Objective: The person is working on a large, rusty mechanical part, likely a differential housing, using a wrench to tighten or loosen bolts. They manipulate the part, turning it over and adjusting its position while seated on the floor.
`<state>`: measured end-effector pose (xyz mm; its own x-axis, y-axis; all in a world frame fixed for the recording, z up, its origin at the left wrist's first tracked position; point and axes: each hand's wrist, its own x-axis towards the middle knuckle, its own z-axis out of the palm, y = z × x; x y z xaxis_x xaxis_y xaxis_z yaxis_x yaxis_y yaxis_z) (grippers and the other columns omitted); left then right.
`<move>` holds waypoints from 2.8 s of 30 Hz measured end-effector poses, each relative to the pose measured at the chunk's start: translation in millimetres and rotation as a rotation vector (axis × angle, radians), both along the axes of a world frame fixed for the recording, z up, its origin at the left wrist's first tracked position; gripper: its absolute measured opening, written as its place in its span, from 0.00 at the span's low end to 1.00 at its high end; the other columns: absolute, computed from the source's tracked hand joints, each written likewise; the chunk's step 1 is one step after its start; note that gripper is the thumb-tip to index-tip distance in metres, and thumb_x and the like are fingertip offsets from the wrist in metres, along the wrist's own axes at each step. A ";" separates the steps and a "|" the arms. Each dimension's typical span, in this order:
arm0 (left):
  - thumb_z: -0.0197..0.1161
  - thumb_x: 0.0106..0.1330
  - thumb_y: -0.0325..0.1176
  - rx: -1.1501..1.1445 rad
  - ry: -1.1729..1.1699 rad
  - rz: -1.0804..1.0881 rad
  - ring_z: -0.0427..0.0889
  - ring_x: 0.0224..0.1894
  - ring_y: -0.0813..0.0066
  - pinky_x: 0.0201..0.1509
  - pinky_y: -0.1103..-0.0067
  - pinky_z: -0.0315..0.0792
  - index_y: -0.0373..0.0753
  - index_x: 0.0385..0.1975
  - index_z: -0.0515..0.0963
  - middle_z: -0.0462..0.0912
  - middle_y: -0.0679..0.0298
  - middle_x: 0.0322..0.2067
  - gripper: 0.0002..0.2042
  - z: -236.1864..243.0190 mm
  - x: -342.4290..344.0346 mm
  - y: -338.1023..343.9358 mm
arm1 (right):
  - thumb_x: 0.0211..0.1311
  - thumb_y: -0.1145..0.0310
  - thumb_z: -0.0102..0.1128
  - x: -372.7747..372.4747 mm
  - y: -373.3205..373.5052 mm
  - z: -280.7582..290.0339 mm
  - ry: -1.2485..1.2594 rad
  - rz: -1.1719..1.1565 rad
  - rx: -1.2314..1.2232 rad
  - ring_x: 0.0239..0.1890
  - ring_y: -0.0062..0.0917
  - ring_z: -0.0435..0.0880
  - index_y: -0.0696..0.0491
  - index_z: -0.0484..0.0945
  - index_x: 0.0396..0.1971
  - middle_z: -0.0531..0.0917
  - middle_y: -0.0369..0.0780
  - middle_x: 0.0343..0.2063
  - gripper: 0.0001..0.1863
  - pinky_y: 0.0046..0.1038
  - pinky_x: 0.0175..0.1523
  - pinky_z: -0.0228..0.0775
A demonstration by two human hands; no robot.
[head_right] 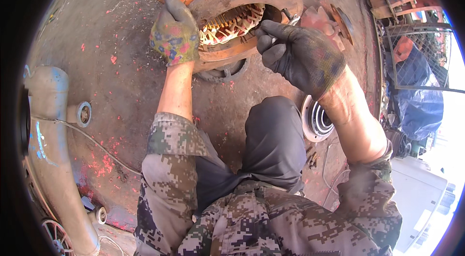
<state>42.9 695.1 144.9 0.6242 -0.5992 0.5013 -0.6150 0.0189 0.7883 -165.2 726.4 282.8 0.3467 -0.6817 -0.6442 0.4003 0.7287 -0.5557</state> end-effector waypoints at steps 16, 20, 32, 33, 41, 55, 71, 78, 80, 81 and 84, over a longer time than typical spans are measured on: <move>0.46 0.79 0.48 -0.021 0.058 -0.027 0.86 0.32 0.44 0.37 0.57 0.78 0.38 0.26 0.82 0.86 0.51 0.27 0.26 -6.2 -9.1 -5.3 | 0.70 0.62 0.65 11.6 19.7 -25.3 0.994 0.261 -0.860 0.31 0.25 0.86 0.58 0.81 0.52 0.86 0.38 0.30 0.18 0.28 0.38 0.80; 0.47 0.79 0.48 0.001 0.056 0.006 0.86 0.31 0.45 0.36 0.57 0.78 0.38 0.25 0.81 0.85 0.51 0.25 0.25 -6.3 -4.8 -6.7 | 0.62 0.60 0.67 12.4 -13.9 -34.5 1.936 0.510 -1.600 0.30 0.35 0.88 0.48 0.83 0.39 0.85 0.40 0.27 0.10 0.35 0.36 0.79; 0.57 0.77 0.37 -0.002 -0.154 0.054 0.86 0.41 0.51 0.44 0.63 0.78 0.26 0.46 0.79 0.84 0.42 0.41 0.16 -27.0 -11.6 -13.0 | 0.67 0.60 0.64 -163.7 -135.5 39.2 1.293 0.045 -1.030 0.26 0.20 0.79 0.51 0.82 0.39 0.82 0.33 0.28 0.10 0.26 0.32 0.68; 0.57 0.77 0.37 0.071 -0.059 0.011 0.86 0.44 0.51 0.46 0.62 0.77 0.26 0.46 0.80 0.84 0.41 0.42 0.16 -26.7 -15.6 -12.3 | 0.71 0.56 0.63 -175.6 -138.7 25.2 1.322 0.148 -1.061 0.33 0.13 0.79 0.46 0.84 0.55 0.85 0.30 0.34 0.18 0.20 0.39 0.70; 0.56 0.76 0.35 0.058 -0.208 0.084 0.83 0.52 0.47 0.52 0.61 0.75 0.29 0.56 0.75 0.81 0.39 0.49 0.17 -25.6 -3.2 -8.1 | 0.70 0.54 0.64 -211.4 -141.3 -16.5 1.880 0.267 -2.146 0.43 0.33 0.84 0.49 0.86 0.45 0.87 0.39 0.41 0.14 0.32 0.50 0.75; 0.52 0.76 0.34 0.235 -0.458 0.191 0.84 0.47 0.45 0.49 0.59 0.77 0.34 0.61 0.72 0.81 0.41 0.51 0.18 -43.3 9.9 -9.3 | 0.71 0.49 0.58 -186.8 -124.9 -120.6 1.649 0.393 -1.781 0.29 0.35 0.81 0.53 0.83 0.37 0.82 0.40 0.24 0.21 0.37 0.36 0.72; 0.54 0.77 0.40 0.155 -0.490 0.228 0.86 0.41 0.49 0.41 0.59 0.78 0.34 0.51 0.72 0.83 0.44 0.44 0.15 -35.6 15.6 -2.6 | 0.76 0.38 0.43 -25.6 -13.5 -197.6 -0.174 0.145 -0.599 0.41 0.26 0.87 0.57 0.76 0.55 0.84 0.38 0.35 0.34 0.33 0.49 0.82; 0.61 0.73 0.37 0.331 -0.377 0.266 0.85 0.48 0.48 0.48 0.62 0.81 0.42 0.64 0.64 0.77 0.43 0.51 0.22 -43.3 19.9 -9.5 | 0.79 0.54 0.51 -50.7 -14.8 -209.9 -0.241 0.121 -0.529 0.38 0.25 0.86 0.56 0.78 0.52 0.84 0.37 0.33 0.20 0.30 0.45 0.83; 0.60 0.74 0.38 0.348 -0.384 0.275 0.86 0.45 0.47 0.46 0.62 0.81 0.41 0.62 0.64 0.79 0.43 0.48 0.21 -47.1 29.1 -11.2 | 0.79 0.55 0.52 -58.3 -12.9 -210.6 -0.302 0.155 -0.486 0.42 0.30 0.88 0.56 0.77 0.52 0.86 0.39 0.36 0.19 0.36 0.52 0.85; 0.58 0.75 0.38 0.304 -0.338 0.233 0.84 0.41 0.48 0.43 0.62 0.79 0.40 0.59 0.65 0.79 0.45 0.44 0.18 -48.3 27.5 -12.4 | 0.79 0.55 0.52 -60.5 -12.0 -208.9 -0.378 0.180 -0.468 0.44 0.30 0.88 0.56 0.77 0.52 0.86 0.40 0.37 0.19 0.37 0.54 0.84; 0.54 0.77 0.41 0.167 -0.205 0.108 0.77 0.30 0.54 0.34 0.63 0.72 0.35 0.48 0.68 0.77 0.52 0.32 0.14 -45.9 24.8 -13.3 | 0.78 0.56 0.53 -59.1 -13.7 -206.4 -0.534 0.222 -0.408 0.48 0.34 0.88 0.55 0.76 0.53 0.87 0.43 0.41 0.18 0.44 0.60 0.82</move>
